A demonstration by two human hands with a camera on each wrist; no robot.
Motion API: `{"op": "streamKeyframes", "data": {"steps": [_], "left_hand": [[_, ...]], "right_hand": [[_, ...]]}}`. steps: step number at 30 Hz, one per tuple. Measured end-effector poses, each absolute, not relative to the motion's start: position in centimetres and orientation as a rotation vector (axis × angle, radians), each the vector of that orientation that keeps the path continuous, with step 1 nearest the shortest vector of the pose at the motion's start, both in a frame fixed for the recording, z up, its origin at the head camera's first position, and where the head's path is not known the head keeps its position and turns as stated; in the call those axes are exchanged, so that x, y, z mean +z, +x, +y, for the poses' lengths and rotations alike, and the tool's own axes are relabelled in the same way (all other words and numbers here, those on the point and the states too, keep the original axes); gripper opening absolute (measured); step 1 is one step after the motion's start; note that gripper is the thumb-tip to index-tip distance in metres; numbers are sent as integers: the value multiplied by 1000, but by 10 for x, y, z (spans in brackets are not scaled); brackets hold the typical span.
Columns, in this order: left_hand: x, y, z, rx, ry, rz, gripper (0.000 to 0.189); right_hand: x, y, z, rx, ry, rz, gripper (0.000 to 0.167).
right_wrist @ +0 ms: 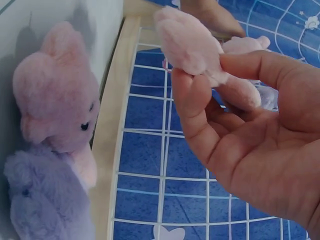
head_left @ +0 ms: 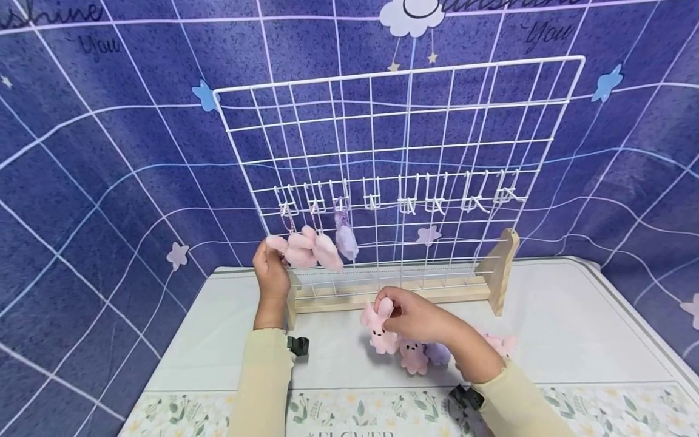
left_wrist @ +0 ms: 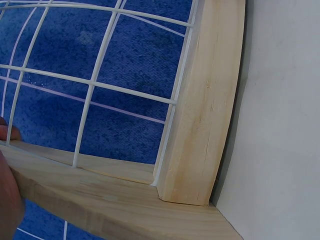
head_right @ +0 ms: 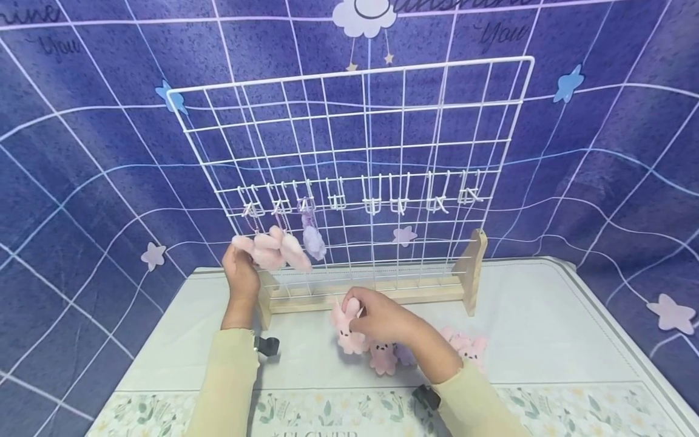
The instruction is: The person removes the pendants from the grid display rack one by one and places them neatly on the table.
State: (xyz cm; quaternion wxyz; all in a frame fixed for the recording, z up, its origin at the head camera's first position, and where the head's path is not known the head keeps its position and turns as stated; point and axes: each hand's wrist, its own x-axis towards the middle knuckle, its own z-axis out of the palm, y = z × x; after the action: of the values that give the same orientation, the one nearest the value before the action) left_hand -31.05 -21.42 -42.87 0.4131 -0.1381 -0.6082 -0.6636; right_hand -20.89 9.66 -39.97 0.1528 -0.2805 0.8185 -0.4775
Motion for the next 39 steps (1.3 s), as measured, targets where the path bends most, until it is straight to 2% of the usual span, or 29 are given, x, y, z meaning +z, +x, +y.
{"op": "streamKeyframes", "data": {"steps": [16,28,39], "left_hand": [[-428,-311,-213,-1664,-340,-1531,36],[-430,-311,-214,-1658,-335,-1540,35],[-429,-312,-213,-1675,-325,-1535,39]], "right_hand": [[-417,-219,98,-1261,-824,2187,21],[-427,-223,99,-1264,-764,2192,24],[-434,-228,100,-1177,-813,2308,28]]}}
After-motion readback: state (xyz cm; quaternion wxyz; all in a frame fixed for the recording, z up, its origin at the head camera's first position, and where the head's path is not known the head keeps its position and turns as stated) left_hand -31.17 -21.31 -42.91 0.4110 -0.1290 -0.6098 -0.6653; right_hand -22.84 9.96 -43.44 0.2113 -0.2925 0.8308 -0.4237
